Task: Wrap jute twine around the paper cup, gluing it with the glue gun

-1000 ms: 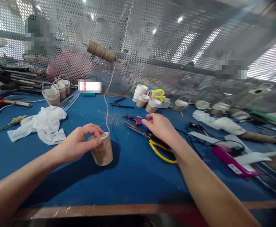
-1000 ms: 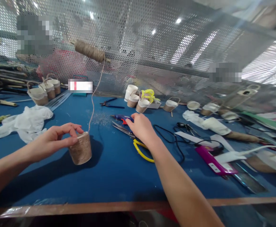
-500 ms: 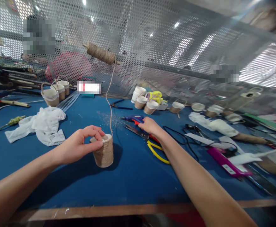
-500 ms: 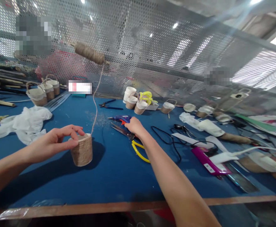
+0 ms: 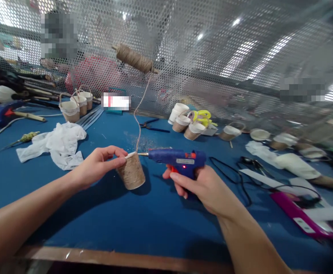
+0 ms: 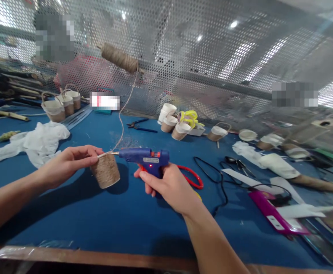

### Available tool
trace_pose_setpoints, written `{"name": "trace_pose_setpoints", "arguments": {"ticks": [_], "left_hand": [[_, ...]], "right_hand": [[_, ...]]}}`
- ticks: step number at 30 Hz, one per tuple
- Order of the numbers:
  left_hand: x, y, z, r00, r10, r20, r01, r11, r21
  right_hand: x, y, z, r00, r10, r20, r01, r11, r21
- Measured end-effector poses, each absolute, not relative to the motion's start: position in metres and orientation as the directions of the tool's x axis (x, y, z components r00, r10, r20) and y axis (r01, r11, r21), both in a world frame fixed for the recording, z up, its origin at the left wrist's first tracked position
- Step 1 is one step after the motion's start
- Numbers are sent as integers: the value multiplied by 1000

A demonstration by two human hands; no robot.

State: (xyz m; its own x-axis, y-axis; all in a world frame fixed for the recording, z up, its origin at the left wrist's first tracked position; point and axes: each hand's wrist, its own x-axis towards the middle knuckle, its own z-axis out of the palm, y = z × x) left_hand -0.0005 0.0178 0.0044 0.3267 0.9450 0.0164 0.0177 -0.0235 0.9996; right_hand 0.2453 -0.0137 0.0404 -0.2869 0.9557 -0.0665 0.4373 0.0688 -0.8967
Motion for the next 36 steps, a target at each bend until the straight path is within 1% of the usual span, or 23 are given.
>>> {"name": "trace_pose_setpoints", "arguments": {"ticks": [3,9,13,16,18,23,26,30,33,36], "left_hand": [[1,18,2,319,947,21,19,-29,999],[3,17,0,331,943,26,27,-37,999],[2,16,2,334,940,64,58,-88,994],[2,15,3,333,939,88,104,-129,986],[2,15,3,336,937,94,120,-142,983],[2,16,2,340,934,109,131,-161,978],[2,15,1,346,932,110,137,-167,976],[2,15,0,353,926,130,162,-197,967],[2,15,0,337,925,175,191,-249,950],[1,15,-2,332,915,229,223,-312,924]], "right_hand": [[243,-17,38,-235,969,-74,515,60,-855],[238,-20,33,-197,980,-36,551,80,-831],[231,-24,35,-182,983,-18,566,89,-820],[227,-27,34,-186,983,10,561,114,-820],[226,-29,31,-199,979,55,559,159,-814],[228,-35,22,-197,964,179,622,264,-737],[225,-38,24,-187,963,195,653,270,-708],[219,-39,33,-207,960,188,652,279,-705],[217,-39,38,-248,949,197,640,313,-702],[218,-40,34,-245,944,221,634,328,-700]]}}
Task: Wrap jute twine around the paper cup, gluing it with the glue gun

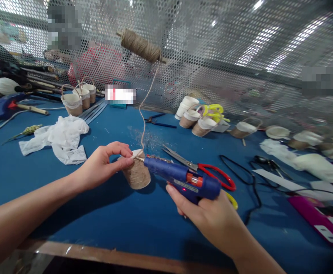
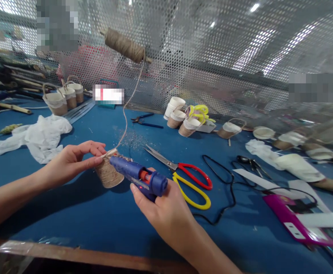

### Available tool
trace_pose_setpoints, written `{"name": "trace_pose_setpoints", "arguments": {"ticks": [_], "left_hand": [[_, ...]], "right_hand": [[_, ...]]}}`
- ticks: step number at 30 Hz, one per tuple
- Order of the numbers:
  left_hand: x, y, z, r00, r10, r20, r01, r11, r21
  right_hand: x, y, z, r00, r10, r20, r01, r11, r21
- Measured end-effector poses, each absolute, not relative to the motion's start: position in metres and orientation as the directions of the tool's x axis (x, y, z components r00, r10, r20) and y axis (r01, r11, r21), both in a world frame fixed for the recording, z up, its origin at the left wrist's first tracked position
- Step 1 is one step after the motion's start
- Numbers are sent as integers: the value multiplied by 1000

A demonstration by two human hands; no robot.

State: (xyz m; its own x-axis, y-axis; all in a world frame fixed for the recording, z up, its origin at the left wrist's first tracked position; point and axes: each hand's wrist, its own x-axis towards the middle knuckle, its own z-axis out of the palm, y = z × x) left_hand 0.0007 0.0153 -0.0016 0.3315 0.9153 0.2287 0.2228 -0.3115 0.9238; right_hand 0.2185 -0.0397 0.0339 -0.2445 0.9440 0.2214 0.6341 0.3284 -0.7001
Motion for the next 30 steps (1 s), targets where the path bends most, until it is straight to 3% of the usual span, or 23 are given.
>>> {"name": "trace_pose_setpoints", "arguments": {"ticks": [5,9,12,17,22,27,30], "left_hand": [[-1,16,-3,354,892,280,253,-379,890],[-1,17,-1,379,874,305,270,-419,867],[-1,17,0,388,868,310,280,-432,857],[-2,17,-2,398,861,317,288,-445,848],[-4,19,-5,424,828,368,301,-512,804],[-6,21,-5,474,778,412,323,-589,740],[-7,21,-3,500,757,420,327,-614,718]], "right_hand": [[221,-40,20,-141,941,307,615,327,-718],[223,-39,23,-204,942,266,641,333,-692],[227,-40,21,-210,927,309,687,365,-628],[240,-46,5,-281,832,478,770,493,-405],[241,-46,2,-254,804,537,797,489,-355],[231,-43,7,-164,855,492,804,405,-436],[223,-47,17,-55,941,335,800,243,-549]]}}
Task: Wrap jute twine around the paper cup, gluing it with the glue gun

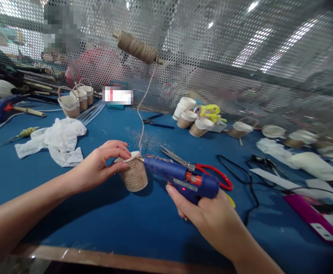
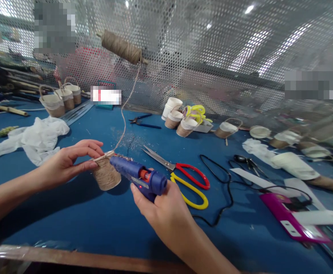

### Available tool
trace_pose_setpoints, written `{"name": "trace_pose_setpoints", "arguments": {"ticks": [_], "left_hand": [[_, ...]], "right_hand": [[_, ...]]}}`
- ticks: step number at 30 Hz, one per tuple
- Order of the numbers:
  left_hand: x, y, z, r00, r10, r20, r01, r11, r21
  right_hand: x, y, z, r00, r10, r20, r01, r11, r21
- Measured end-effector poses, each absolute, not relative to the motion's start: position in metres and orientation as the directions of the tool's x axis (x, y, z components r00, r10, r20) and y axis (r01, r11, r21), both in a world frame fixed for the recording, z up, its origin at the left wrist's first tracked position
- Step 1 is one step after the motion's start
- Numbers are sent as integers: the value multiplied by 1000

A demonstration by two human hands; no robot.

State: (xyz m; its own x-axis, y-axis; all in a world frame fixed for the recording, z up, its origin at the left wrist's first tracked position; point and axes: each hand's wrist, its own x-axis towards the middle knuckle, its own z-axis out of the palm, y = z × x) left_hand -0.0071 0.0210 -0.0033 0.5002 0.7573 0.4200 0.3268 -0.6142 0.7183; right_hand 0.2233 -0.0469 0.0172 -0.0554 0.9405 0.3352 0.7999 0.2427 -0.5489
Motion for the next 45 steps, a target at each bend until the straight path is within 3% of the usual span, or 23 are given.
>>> {"name": "trace_pose_setpoints", "arguments": {"ticks": [3,8,13,18,21,25,31,37,45], "left_hand": [[-8,22,-2,516,748,418,333,-625,707],[-10,22,0,540,749,384,350,-615,707],[-12,21,4,526,797,297,418,-546,726],[-9,17,10,526,814,246,447,-511,734],[-8,16,12,534,806,256,431,-520,738],[-7,17,12,532,811,243,442,-510,738],[-7,17,11,541,804,247,435,-519,736],[-9,18,9,544,791,278,431,-549,716],[-12,19,13,597,760,257,391,-555,734]], "right_hand": [[219,-50,31,-21,986,163,800,114,-589],[213,-51,46,13,1000,11,763,-3,-646],[210,-52,46,52,998,37,772,-17,-635],[215,-47,32,30,994,107,691,57,-721],[214,-47,34,-5,999,39,661,32,-750],[211,-51,45,74,996,-43,673,-82,-735],[213,-51,39,51,999,-19,624,-47,-780],[206,-56,46,98,995,-34,655,-91,-750],[216,-51,48,-34,998,-56,641,-21,-767]]}}
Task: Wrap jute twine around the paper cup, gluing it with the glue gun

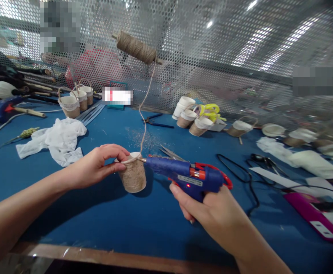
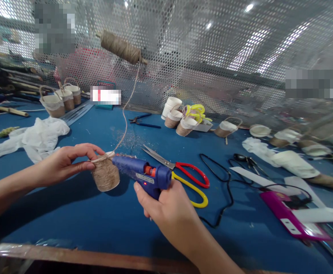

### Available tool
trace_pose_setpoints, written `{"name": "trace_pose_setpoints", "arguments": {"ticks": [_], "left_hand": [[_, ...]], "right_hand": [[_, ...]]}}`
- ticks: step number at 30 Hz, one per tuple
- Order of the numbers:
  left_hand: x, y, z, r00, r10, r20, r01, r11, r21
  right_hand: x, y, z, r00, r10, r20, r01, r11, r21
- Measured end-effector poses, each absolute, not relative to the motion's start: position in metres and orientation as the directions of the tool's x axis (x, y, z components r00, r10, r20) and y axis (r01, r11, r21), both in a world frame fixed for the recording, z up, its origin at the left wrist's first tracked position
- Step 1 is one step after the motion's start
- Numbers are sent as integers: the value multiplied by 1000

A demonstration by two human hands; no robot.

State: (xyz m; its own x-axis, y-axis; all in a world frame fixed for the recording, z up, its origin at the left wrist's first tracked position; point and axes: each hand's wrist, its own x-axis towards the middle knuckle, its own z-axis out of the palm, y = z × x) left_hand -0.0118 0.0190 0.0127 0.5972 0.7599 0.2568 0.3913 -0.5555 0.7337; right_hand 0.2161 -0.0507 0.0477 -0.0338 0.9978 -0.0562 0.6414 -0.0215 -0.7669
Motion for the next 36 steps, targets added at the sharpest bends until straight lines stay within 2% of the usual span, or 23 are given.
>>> {"name": "trace_pose_setpoints", "arguments": {"ticks": [11,36], "left_hand": [[-13,20,13,616,746,255,390,-570,723],[-13,21,14,618,738,272,385,-586,713]], "right_hand": [[225,-45,46,-136,989,-57,666,49,-745],[223,-45,46,-119,991,-60,642,30,-766]]}}
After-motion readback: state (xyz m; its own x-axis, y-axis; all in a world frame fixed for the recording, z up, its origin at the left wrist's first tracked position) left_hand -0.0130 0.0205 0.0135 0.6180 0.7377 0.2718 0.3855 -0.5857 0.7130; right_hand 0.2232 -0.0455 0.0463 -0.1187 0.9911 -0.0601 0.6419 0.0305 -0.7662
